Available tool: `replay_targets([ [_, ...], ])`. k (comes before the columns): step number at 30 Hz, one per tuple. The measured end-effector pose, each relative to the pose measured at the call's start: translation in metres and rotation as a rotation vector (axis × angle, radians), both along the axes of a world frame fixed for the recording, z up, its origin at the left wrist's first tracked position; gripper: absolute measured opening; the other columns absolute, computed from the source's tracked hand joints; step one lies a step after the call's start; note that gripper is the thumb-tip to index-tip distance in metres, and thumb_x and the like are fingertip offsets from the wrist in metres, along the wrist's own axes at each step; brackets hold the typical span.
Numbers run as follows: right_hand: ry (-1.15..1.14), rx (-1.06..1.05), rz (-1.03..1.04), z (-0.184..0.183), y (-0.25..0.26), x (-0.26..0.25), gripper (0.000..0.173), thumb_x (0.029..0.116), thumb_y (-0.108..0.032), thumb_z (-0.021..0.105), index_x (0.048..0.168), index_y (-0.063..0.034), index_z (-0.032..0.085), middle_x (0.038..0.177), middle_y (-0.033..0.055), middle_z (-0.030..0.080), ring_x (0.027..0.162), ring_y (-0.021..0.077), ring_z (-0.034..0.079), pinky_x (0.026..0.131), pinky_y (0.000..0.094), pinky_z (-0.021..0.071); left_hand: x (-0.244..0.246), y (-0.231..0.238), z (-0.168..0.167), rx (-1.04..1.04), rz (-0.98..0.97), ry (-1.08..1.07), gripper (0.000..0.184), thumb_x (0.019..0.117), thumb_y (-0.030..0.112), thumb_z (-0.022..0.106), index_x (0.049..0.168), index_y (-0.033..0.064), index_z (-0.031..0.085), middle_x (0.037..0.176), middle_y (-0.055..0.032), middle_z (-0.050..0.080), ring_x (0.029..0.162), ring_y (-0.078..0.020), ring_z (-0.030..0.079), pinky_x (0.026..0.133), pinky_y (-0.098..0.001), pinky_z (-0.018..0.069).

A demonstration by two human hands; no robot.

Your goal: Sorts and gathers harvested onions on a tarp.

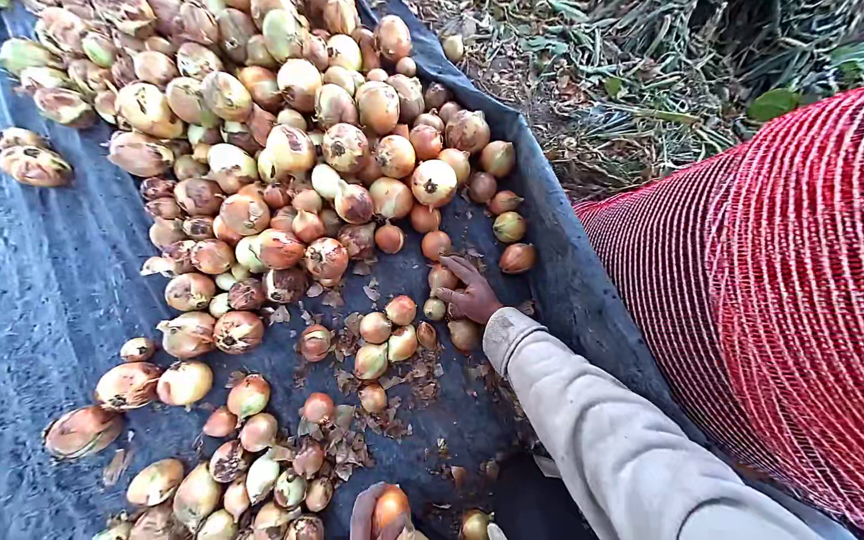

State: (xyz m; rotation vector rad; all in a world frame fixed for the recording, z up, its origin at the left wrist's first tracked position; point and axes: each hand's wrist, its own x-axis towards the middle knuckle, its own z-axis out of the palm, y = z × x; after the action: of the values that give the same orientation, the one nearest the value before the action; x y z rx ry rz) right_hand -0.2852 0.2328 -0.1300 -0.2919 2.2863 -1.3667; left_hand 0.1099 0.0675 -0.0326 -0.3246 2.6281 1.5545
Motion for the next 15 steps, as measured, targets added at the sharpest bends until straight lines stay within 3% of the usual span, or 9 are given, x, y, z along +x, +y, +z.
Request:
replay_targets([
  [4, -0.016, -0.223, 0.001, -0.011, -0.029, 0.02, 0.067, 0.0882, -0.027, 0.072, 0.148, -0.0035, 0.053, 0.159, 0.0174, 0.044, 0.149, 0.0277, 0.04, 0.122, 0.0468, 0.034, -0.01, 0.0, -0.008, 0.007, -0.074, -0.046, 0.079, 0.0676, 0.068, 0.077, 0.115, 0.0051, 0.07, 0.14, -0.0347, 0.052, 0.141, -0.048, 0.041, 0.119, -0.0564, 0.0308],
  [7, -0.044, -0.35, 0.072, -0.006, -0.059, 0.036, 0.069, 0.0868, -0.026, 0.073, 0.147, 0.0001, 0.052, 0.159, 0.0182, 0.043, 0.148, 0.0264, 0.041, 0.121, 0.046, 0.0353, -0.014, -0.001, -0.007, 0.031, -0.083, -0.096, 0.075, 0.0648, 0.063, 0.08, 0.11, 0.0041, 0.072, 0.139, -0.0342, 0.053, 0.138, -0.0502, 0.042, 0.117, -0.0582, 0.0336],
  [10, -0.207, -0.471, 0.084, -0.016, -0.099, 0.067, 0.081, 0.0884, -0.037, 0.07, 0.156, -0.0052, 0.039, 0.149, 0.0163, 0.054, 0.132, 0.0206, 0.057, 0.11, 0.0437, 0.0481, -0.019, -0.001, -0.001, 0.071, -0.094, -0.165, 0.075, 0.0608, 0.058, 0.085, 0.111, 0.0036, 0.073, 0.141, -0.0336, 0.052, 0.14, -0.0501, 0.041, 0.117, -0.0577, 0.0344],
  [15, -0.268, -0.546, 0.251, -0.016, -0.176, 0.115, 0.067, 0.0899, -0.024, 0.07, 0.149, -0.001, 0.05, 0.156, 0.0185, 0.047, 0.145, 0.0235, 0.046, 0.12, 0.0435, 0.0378, -0.023, 0.0, 0.0, 0.071, -0.076, -0.168, 0.077, 0.0588, 0.06, 0.085, 0.11, 0.0048, 0.074, 0.142, -0.0329, 0.054, 0.14, -0.0518, 0.042, 0.116, -0.0586, 0.037],
])
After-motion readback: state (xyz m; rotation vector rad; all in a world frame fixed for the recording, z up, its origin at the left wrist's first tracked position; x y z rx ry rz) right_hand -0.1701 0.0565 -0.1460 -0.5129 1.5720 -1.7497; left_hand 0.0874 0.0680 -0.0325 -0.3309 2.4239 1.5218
